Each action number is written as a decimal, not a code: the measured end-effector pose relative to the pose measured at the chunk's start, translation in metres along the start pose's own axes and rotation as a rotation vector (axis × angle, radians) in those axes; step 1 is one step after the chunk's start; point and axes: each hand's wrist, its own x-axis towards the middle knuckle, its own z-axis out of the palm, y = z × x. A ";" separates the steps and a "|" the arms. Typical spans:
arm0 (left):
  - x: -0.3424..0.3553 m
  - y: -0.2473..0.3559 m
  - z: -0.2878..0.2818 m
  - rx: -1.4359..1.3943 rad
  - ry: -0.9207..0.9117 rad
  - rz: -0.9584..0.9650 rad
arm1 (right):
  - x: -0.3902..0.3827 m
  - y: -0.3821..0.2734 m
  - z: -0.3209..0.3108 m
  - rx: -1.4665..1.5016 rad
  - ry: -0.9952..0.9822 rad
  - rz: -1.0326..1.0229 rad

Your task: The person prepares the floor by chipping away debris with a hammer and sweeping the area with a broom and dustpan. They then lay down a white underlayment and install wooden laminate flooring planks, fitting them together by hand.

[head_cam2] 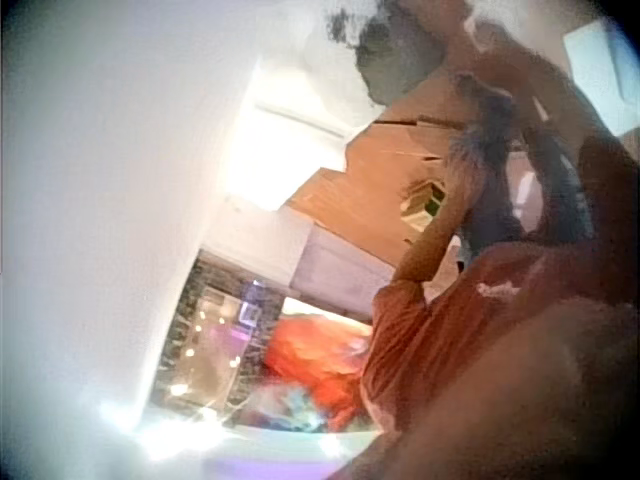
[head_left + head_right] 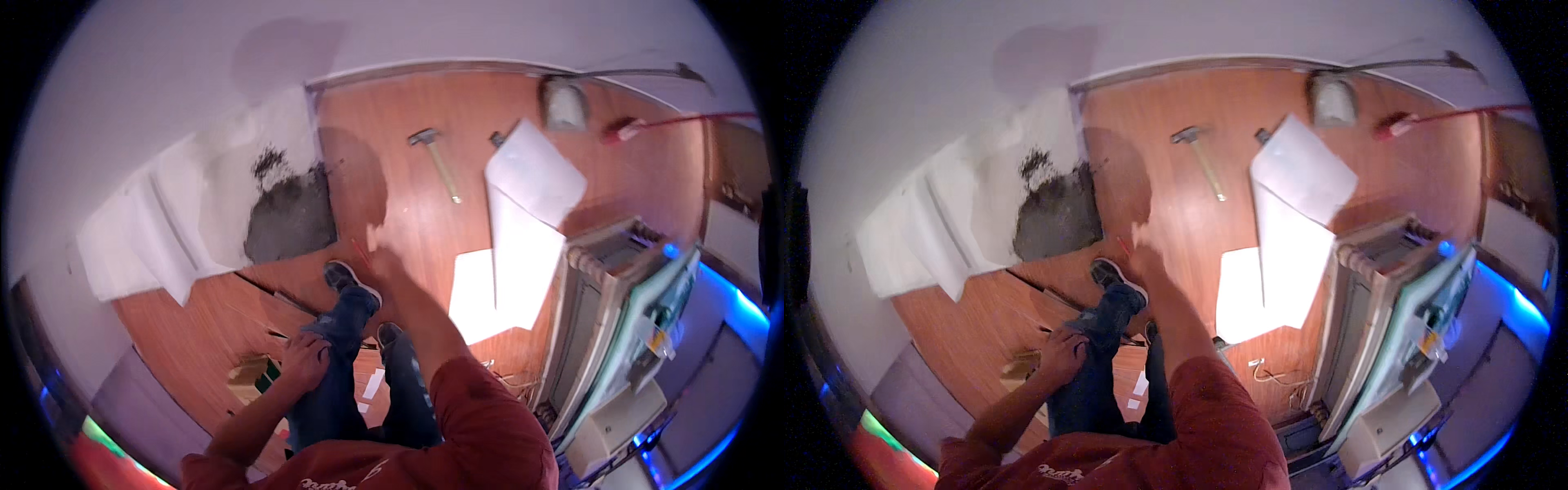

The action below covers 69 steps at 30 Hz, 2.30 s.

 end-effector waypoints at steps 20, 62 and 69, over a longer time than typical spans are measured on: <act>-0.018 0.230 -0.069 -0.348 0.294 -0.114 | -0.466 0.252 -0.415 -0.163 -0.007 -0.026; 0.593 0.932 -0.268 0.252 0.591 0.382 | -0.362 0.652 -1.373 -1.378 0.676 -0.413; 0.606 0.968 -0.269 0.201 0.350 0.216 | -0.354 0.616 -1.386 -1.708 0.212 0.149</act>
